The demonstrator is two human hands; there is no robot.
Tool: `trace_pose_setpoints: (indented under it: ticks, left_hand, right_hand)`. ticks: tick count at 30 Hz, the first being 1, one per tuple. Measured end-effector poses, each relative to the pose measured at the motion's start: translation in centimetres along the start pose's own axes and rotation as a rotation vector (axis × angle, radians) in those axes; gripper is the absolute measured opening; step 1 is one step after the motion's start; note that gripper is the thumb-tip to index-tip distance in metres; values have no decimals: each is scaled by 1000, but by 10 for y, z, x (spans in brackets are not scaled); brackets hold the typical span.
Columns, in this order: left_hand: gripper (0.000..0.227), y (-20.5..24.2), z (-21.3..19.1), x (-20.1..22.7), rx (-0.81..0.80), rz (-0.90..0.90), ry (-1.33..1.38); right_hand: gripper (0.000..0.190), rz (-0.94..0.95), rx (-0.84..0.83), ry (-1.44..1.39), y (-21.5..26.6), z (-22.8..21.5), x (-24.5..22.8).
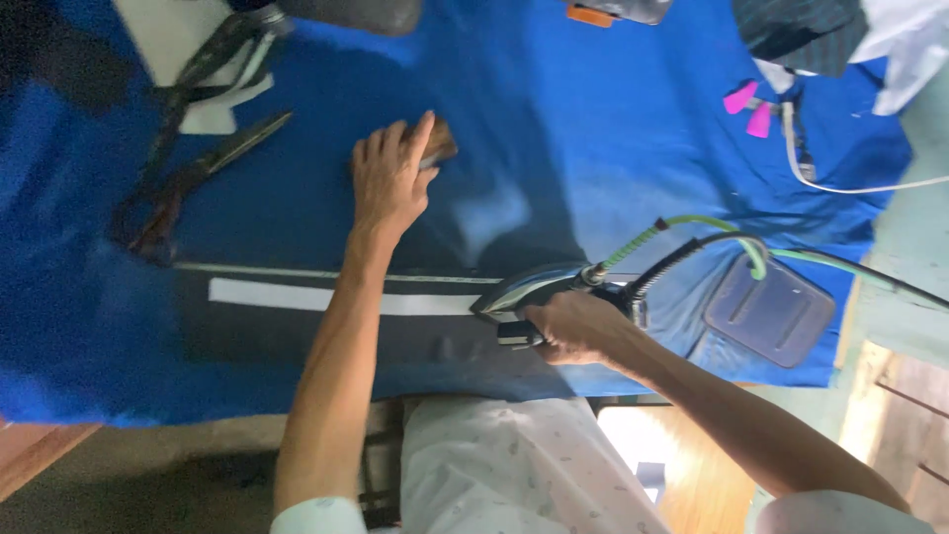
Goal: The person uses shears to cut a long strip of dark fabric along a ruler on a blue work surface, then irons the cut strip with a steam iron. The person handles the fabric, ruler, shears, and iron in sequence.
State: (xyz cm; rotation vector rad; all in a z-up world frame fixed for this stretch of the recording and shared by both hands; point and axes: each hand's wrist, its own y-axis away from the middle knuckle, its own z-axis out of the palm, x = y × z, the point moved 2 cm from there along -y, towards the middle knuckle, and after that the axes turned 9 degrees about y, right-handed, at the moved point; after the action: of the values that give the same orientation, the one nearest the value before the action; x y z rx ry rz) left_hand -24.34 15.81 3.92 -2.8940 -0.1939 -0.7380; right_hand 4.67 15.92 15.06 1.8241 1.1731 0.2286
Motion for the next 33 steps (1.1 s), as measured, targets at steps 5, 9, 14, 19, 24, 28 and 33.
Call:
trace_pose_setpoints:
  ticks: [5, 9, 14, 19, 24, 28, 33]
  left_hand:
    - [72, 48, -14, 58, -183, -41, 115]
    - [63, 89, 2, 74, -296, -74, 115]
    - [59, 99, 14, 72, -198, -3, 53]
    - [55, 101, 22, 71, 29, 120, -39]
    - [55, 100, 17, 75, 125, 177, -61]
    - [54, 101, 21, 74, 159, 171, -73]
    - [55, 102, 21, 74, 164, 179, -88]
  right_hand:
    - [15, -14, 23, -9, -2, 5, 3]
    - [14, -21, 43, -40, -5, 5, 2]
    - [14, -48, 54, -41, -6, 11, 7]
    - [14, -58, 49, -18, -6, 11, 6]
    - [14, -76, 44, -16, -2, 2, 6]
    - [16, -63, 44, -16, 2, -3, 2]
    - [21, -61, 68, 1, 1, 0, 2]
